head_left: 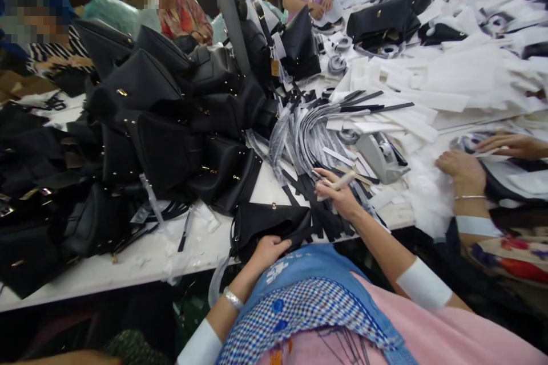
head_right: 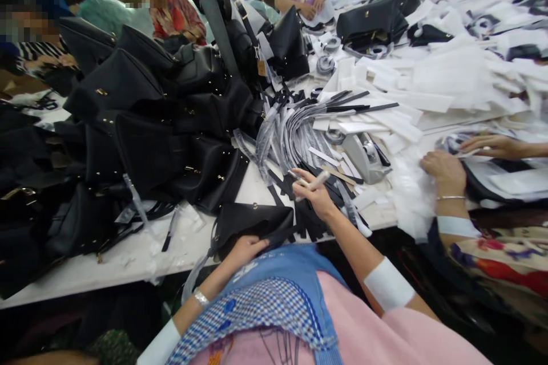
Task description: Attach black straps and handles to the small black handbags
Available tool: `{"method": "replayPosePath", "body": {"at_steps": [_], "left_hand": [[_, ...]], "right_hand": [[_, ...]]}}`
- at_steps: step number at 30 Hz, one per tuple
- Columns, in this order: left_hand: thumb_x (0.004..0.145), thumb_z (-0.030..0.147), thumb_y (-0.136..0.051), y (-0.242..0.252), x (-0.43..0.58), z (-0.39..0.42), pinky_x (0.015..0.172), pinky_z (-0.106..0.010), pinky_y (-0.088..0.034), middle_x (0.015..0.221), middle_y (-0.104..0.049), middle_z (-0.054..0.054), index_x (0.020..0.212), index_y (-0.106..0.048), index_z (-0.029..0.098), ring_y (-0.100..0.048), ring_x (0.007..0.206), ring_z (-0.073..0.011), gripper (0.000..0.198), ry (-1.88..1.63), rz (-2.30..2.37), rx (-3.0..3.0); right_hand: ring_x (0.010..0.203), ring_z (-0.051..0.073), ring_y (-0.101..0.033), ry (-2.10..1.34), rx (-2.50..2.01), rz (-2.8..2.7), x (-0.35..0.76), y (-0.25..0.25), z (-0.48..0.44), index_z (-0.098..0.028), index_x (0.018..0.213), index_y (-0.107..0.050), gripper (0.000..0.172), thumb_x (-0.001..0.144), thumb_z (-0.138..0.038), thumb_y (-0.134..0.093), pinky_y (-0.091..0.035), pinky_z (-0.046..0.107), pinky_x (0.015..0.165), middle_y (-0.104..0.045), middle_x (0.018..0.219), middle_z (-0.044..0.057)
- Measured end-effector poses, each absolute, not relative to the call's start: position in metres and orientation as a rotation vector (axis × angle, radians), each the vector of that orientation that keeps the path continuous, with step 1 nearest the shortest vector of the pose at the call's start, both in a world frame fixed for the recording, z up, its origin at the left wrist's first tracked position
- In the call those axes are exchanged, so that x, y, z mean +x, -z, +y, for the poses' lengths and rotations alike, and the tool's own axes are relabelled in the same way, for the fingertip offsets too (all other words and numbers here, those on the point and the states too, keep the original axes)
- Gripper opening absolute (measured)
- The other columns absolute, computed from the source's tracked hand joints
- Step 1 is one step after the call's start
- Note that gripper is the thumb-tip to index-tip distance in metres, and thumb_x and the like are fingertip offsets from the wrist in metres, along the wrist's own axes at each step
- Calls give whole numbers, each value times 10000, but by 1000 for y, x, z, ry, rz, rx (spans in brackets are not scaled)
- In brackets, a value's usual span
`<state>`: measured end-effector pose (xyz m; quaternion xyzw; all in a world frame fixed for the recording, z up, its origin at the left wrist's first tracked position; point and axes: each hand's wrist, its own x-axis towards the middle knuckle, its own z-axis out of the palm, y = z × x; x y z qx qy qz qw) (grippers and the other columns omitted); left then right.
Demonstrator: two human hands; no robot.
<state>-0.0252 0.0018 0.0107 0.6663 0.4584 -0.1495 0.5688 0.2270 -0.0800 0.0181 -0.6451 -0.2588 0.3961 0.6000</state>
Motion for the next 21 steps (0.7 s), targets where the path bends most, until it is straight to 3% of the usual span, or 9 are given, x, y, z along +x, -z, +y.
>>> {"method": "replayPosePath", "body": {"at_steps": [4, 9, 21], "left_hand": [[724, 535, -586, -14, -23, 2, 489, -249, -245, 480, -471, 39, 560, -571, 153, -383, 493, -108, 416, 374, 1067, 1565], [740, 531, -575, -18, -20, 1, 491, -252, -259, 492, -505, 20, 591, -616, 134, -405, 496, -115, 426, 383, 1048, 1595], [734, 547, -566, -4, -26, 0, 501, -256, -230, 485, -431, 38, 517, -532, 155, -384, 527, -116, 450, 336, 1015, 1685]], "right_hand": [[416, 90, -368, -1064, -1665, -577, 203, -40, -111, -137, 1041, -641, 452, 850, -526, -515, -339, 226, 425, -380, 497, -68], [552, 124, -542, -1280, -1770, -796, 154, -41, -128, -166, 962, -685, 278, 804, -375, -590, -421, 226, 544, -584, 608, -19], [702, 163, -616, -1193, -1817, -983, 128, -29, -130, -167, 905, -692, 206, 839, -284, -535, -441, 238, 652, -676, 760, 7]]}}
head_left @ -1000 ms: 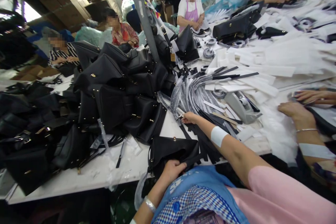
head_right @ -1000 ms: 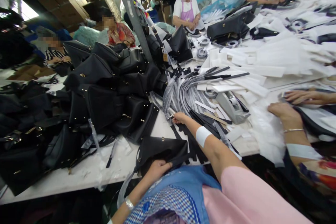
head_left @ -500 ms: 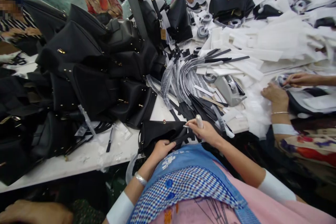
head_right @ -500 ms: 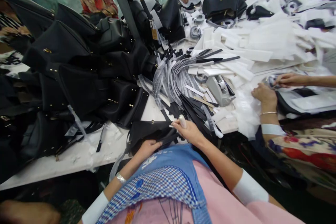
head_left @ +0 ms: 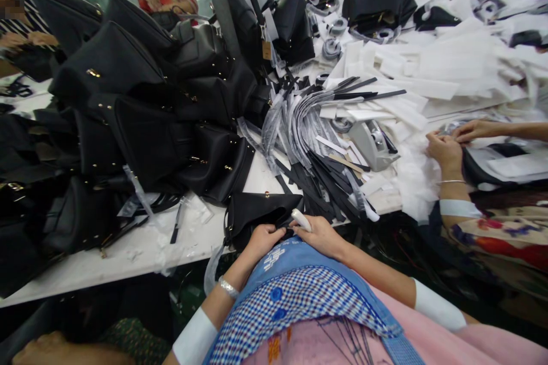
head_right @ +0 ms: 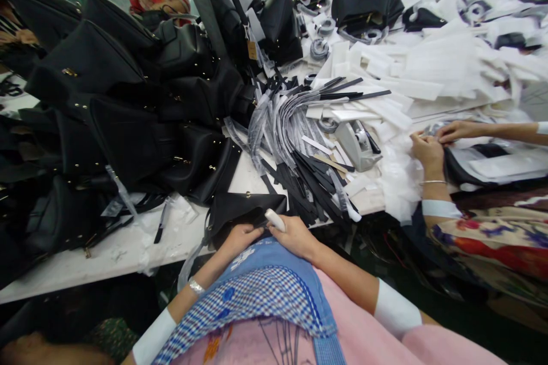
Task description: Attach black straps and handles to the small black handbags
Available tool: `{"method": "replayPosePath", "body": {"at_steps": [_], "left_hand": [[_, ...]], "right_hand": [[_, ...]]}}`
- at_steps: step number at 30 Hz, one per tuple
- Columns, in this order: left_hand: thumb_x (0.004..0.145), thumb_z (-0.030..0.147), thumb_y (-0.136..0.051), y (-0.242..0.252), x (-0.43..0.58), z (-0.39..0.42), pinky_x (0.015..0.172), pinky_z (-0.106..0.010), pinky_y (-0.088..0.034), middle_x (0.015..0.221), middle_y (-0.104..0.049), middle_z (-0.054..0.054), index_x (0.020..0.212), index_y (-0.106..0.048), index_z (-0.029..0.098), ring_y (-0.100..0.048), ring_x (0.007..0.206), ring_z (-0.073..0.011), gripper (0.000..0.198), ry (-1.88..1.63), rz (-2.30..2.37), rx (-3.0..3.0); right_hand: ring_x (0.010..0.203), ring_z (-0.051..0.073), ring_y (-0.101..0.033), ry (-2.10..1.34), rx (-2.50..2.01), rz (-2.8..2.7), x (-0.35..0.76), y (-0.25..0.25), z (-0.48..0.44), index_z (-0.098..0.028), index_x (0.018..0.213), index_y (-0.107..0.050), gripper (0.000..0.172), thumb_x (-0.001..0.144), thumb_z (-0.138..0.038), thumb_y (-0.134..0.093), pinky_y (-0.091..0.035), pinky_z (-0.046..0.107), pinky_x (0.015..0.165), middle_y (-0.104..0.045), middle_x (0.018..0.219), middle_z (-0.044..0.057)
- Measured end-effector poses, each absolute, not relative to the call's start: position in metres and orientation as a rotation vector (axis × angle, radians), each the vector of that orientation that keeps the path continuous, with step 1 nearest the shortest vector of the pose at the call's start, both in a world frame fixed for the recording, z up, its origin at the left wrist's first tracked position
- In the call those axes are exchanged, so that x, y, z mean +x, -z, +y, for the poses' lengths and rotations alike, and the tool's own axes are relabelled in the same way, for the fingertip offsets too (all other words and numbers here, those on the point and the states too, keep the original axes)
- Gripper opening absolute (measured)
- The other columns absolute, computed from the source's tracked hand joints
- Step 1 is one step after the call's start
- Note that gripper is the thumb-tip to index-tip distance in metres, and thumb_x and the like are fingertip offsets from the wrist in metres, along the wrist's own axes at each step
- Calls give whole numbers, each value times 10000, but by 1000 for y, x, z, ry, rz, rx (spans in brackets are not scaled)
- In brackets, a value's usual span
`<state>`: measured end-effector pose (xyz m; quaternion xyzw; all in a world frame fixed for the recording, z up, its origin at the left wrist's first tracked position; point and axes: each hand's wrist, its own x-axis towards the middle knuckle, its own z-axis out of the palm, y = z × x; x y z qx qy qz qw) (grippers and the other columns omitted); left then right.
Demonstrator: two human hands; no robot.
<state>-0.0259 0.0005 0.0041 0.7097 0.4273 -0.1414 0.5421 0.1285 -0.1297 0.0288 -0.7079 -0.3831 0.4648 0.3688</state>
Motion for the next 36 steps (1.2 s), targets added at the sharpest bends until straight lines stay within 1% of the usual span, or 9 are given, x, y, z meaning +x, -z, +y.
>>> {"method": "replayPosePath", "body": {"at_steps": [5, 11, 16, 19, 22, 29, 32, 34, 36], "left_hand": [[729, 556, -569, -1, -29, 0, 507, -257, -220, 489, -373, 50, 500, -494, 163, -356, 527, -111, 461, 304, 985, 1719], [769, 530, -530, -2, -29, -2, 517, -243, -237, 519, -416, 43, 541, -498, 162, -386, 541, -112, 434, 243, 899, 1775], [780, 477, -538, -3, -31, -4, 522, -248, -215, 508, -424, 35, 525, -496, 163, -396, 548, -116, 407, 209, 833, 1848], [780, 484, -539, 0, -34, -6, 528, -253, -205, 499, -421, 30, 512, -494, 167, -389, 543, -117, 418, 199, 811, 1874], [782, 496, -533, 3, -35, -9, 530, -256, -204, 488, -425, 26, 508, -498, 170, -385, 530, -119, 428, 207, 804, 1874], [766, 486, -558, 1, -37, -9, 528, -265, -192, 471, -412, 27, 480, -491, 173, -375, 515, -118, 428, 234, 839, 1842], [760, 506, -558, 2, -37, -8, 533, -261, -215, 494, -441, 25, 501, -521, 166, -396, 532, -123, 429, 245, 861, 1804], [754, 529, -557, 5, -36, -7, 538, -257, -251, 520, -489, 14, 532, -560, 157, -432, 556, -136, 434, 259, 880, 1762], [784, 558, -511, 8, -34, -5, 549, -260, -302, 559, -558, -9, 582, -613, 146, -482, 587, -157, 470, 282, 895, 1702]], "right_hand": [[717, 170, -630, -1177, -1834, -1016, 126, -31, -128, -170, 917, -684, 201, 845, -288, -537, -453, 243, 675, -689, 780, 15], [727, 193, -648, -1133, -1920, -1055, 120, -32, -127, -164, 940, -663, 201, 853, -277, -521, -466, 259, 689, -709, 814, 52], [726, 186, -640, -1128, -1958, -1060, 118, -28, -124, -170, 875, -651, 146, 830, -236, -529, -452, 252, 675, -701, 797, 45], [706, 179, -635, -1143, -1980, -1035, 116, -24, -122, -173, 809, -651, 119, 796, -185, -533, -441, 242, 644, -693, 756, 34], [705, 180, -639, -1144, -2020, -1039, 113, -22, -120, -165, 809, -657, 123, 780, -165, -537, -442, 243, 639, -701, 767, 42], [748, 170, -658, -1314, -1953, -905, 119, -15, -114, -166, 754, -694, 132, 754, -154, -562, -472, 234, 685, -721, 781, 29], [733, 166, -654, -1310, -1922, -914, 121, -12, -116, -163, 759, -694, 132, 759, -169, -562, -475, 238, 687, -716, 775, 25], [719, 168, -649, -1249, -1943, -959, 120, -11, -118, -167, 780, -687, 130, 766, -178, -558, -470, 241, 671, -708, 765, 24], [710, 169, -644, -1190, -1959, -1011, 119, -10, -119, -169, 808, -676, 131, 776, -185, -551, -463, 242, 659, -703, 766, 27]]}}
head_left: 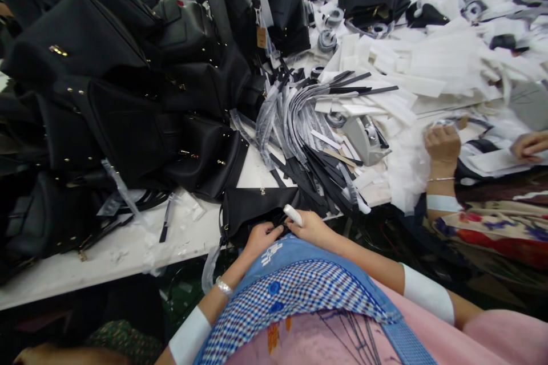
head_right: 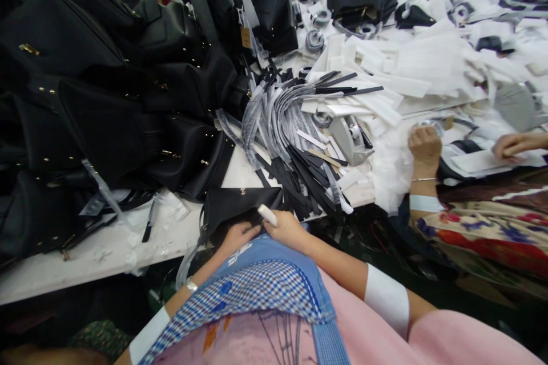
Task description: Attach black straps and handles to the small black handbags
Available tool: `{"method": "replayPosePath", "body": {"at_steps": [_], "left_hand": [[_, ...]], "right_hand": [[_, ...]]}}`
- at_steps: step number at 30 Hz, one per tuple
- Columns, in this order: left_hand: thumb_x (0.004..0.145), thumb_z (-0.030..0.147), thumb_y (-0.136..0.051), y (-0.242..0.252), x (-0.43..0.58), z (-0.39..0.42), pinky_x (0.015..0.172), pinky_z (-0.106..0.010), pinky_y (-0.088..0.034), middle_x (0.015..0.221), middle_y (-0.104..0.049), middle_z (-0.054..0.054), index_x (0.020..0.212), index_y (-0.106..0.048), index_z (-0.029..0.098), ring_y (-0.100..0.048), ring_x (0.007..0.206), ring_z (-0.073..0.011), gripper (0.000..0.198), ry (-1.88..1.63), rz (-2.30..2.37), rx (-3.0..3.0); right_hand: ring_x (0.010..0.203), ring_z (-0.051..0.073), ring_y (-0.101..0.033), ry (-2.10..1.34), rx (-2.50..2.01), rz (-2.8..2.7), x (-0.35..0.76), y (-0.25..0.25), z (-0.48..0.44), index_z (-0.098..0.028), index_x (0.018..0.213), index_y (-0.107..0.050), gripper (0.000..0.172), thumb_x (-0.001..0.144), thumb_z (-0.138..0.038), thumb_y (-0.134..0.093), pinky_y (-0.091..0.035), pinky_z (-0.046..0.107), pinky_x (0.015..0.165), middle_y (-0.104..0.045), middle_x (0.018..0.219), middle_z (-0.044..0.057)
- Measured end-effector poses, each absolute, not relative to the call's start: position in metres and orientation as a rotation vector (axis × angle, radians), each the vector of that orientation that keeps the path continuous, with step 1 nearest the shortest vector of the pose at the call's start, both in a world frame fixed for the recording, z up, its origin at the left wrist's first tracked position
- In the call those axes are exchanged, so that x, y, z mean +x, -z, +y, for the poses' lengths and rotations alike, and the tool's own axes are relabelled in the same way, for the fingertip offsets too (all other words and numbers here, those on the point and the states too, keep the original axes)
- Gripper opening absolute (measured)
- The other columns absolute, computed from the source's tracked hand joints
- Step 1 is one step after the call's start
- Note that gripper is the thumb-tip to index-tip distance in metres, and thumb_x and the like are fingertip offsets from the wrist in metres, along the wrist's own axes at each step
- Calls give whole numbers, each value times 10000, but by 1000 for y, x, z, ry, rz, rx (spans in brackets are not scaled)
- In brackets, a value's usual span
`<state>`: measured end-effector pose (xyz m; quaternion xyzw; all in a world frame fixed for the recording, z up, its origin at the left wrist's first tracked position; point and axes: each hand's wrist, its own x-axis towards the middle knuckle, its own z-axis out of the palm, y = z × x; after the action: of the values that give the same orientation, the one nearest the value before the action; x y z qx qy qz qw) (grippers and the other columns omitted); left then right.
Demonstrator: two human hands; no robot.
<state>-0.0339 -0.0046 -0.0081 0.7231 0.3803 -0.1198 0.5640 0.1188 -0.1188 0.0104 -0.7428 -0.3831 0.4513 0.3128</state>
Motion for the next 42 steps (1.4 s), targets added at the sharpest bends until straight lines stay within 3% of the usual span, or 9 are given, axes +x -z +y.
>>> {"method": "replayPosePath", "body": {"at_steps": [6, 12, 21, 24, 28, 32, 37, 39, 42], "left_hand": [[881, 570, -370, 18, -23, -1, 594, -273, -399, 658, -679, -60, 690, -695, 124, -580, 652, -191, 584, 387, 887, 1587], [910, 452, -391, 26, -19, -11, 553, -273, -318, 591, -621, -61, 636, -653, 121, -580, 621, -203, 504, 394, 979, 1790], [912, 314, -418, 17, -18, -16, 618, -263, -351, 707, -678, -94, 726, -676, 131, -634, 703, -219, 366, 376, 868, 1964], [929, 347, -376, 16, -18, -16, 604, -264, -354, 657, -663, -83, 691, -668, 130, -621, 655, -209, 435, 370, 848, 1953], [947, 454, -300, 8, -12, -10, 580, -264, -375, 655, -670, -76, 684, -672, 127, -625, 654, -211, 560, 353, 820, 1903], [937, 567, -223, -14, -9, 9, 656, -281, -440, 746, -712, -84, 742, -709, 128, -650, 737, -224, 684, 361, 750, 1849], [831, 514, -545, -40, -39, 35, 762, -271, -466, 1011, -719, -65, 1177, -634, 163, -647, 872, -206, 502, 460, 540, 1754], [804, 463, -594, -45, -54, 38, 726, -261, -462, 974, -718, -58, 1147, -649, 157, -638, 834, -195, 463, 503, 529, 1779], [840, 440, -542, -57, -64, 34, 674, -248, -444, 858, -713, -38, 956, -699, 143, -618, 760, -175, 356, 438, 593, 1837]], "right_hand": [[711, 166, -640, -1202, -1953, -1035, 118, -8, -118, -164, 820, -662, 126, 786, -173, -541, -455, 232, 660, -707, 791, 37], [685, 173, -636, -1195, -2020, -1071, 118, -10, -118, -154, 790, -667, 121, 770, -169, -549, -432, 234, 634, -704, 757, 52], [644, 159, -609, -1436, -1977, -562, 119, 0, -121, -142, 642, -676, 111, 682, -139, -573, -434, 230, 600, -669, 639, 22], [591, 133, -568, -1423, -1956, -554, 124, -5, -121, -146, 674, -682, 90, 679, -158, -593, -419, 223, 571, -639, 604, 0], [392, 75, -368, -1647, -1693, -469, 147, -17, -124, -149, 783, -657, 136, 730, -266, -612, -301, 201, 407, -452, 444, -71], [412, 62, -365, -1668, -1547, -579, 184, -22, -113, -139, 841, -653, 258, 750, -380, -663, -263, 183, 385, -461, 501, -64], [651, 130, -590, -1167, -1634, -728, 216, -18, -61, -156, 1251, -548, 498, 810, -378, -616, -485, 247, 615, -641, 768, 13], [943, 203, -630, -1022, -1717, -900, 219, -18, -41, -188, 1392, -416, 636, 801, -308, -616, -505, 357, 845, -662, 1074, 77], [1276, 270, -458, -738, -1864, -1220, 210, -24, -27, -209, 1424, -396, 675, 792, -268, -625, -342, 460, 1081, -504, 1383, 114]]}}
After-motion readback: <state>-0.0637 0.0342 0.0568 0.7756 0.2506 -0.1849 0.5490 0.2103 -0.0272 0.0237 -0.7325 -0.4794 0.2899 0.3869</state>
